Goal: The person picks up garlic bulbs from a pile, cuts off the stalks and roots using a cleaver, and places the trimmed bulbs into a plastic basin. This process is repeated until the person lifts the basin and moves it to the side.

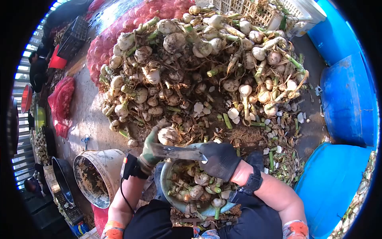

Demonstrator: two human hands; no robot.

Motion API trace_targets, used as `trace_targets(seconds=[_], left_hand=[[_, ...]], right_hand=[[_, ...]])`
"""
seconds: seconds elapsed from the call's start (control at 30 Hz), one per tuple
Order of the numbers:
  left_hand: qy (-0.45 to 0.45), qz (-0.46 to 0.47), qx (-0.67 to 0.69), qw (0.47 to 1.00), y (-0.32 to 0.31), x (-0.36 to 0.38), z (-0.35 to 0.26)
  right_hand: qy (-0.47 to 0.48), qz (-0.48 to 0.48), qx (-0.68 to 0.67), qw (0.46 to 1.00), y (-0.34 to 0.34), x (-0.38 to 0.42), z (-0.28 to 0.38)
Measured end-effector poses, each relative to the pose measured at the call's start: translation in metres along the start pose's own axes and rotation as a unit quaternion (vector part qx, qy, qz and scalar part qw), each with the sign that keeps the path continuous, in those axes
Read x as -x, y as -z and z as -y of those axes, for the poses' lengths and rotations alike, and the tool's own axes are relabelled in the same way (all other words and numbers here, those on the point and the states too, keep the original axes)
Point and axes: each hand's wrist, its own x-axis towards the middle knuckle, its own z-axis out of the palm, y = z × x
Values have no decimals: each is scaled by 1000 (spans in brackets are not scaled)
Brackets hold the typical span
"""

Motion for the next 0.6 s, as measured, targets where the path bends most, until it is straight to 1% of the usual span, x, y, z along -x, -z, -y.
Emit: trace_targets(seconds=[0.03,0.07,0.1,0.13,0.17,0.2,0.23,0.27,0.3,0.33,0.37,0.4,0.43,0.47,0.5,0.53,0.57,0.6], left_hand=[[10,56,71,996,-2,-3,13],[-8,71,24,997,-7,6,12],[-26,88,-22,996,-23,15,-12],[19,33,13,999,-38,23,-26],[19,34,12,999,-49,23,-33],[94,-23,56,994,-58,22,-39],[168,-80,100,978,-63,22,-45],[141,-62,-56,986,-63,21,-52],[141,-62,-57,986,-61,21,-51],[195,37,191,961,-58,21,-48],[234,132,424,865,-54,21,-44],[256,219,626,704,-49,21,-39],[256,219,625,704,-42,28,-21],[318,213,702,601,-34,42,5],[373,204,764,485,-32,47,12],[373,204,764,486,-30,49,17],[361,210,679,603,-29,50,21],[343,211,580,708,-30,50,22]], right_hand=[[-2,-2,0,1000,1,1,0],[12,3,-11,1000,4,0,0],[24,7,-22,999,6,2,0],[51,15,26,998,8,3,-1],[50,14,26,998,9,4,-1],[61,15,33,997,10,4,-1],[72,15,39,997,11,5,-1],[72,15,39,997,13,5,-2],[88,16,35,995,14,5,-2],[104,17,30,994,15,6,-3],[105,16,30,994,15,7,-3],[109,13,28,994,16,7,-4],[113,10,25,993,16,8,-5],[113,9,25,993,15,9,-7],[119,0,13,993,11,10,-11],[125,-8,2,992,8,10,-14],[125,-9,2,992,4,11,-19],[121,-11,0,993,0,12,-23]])
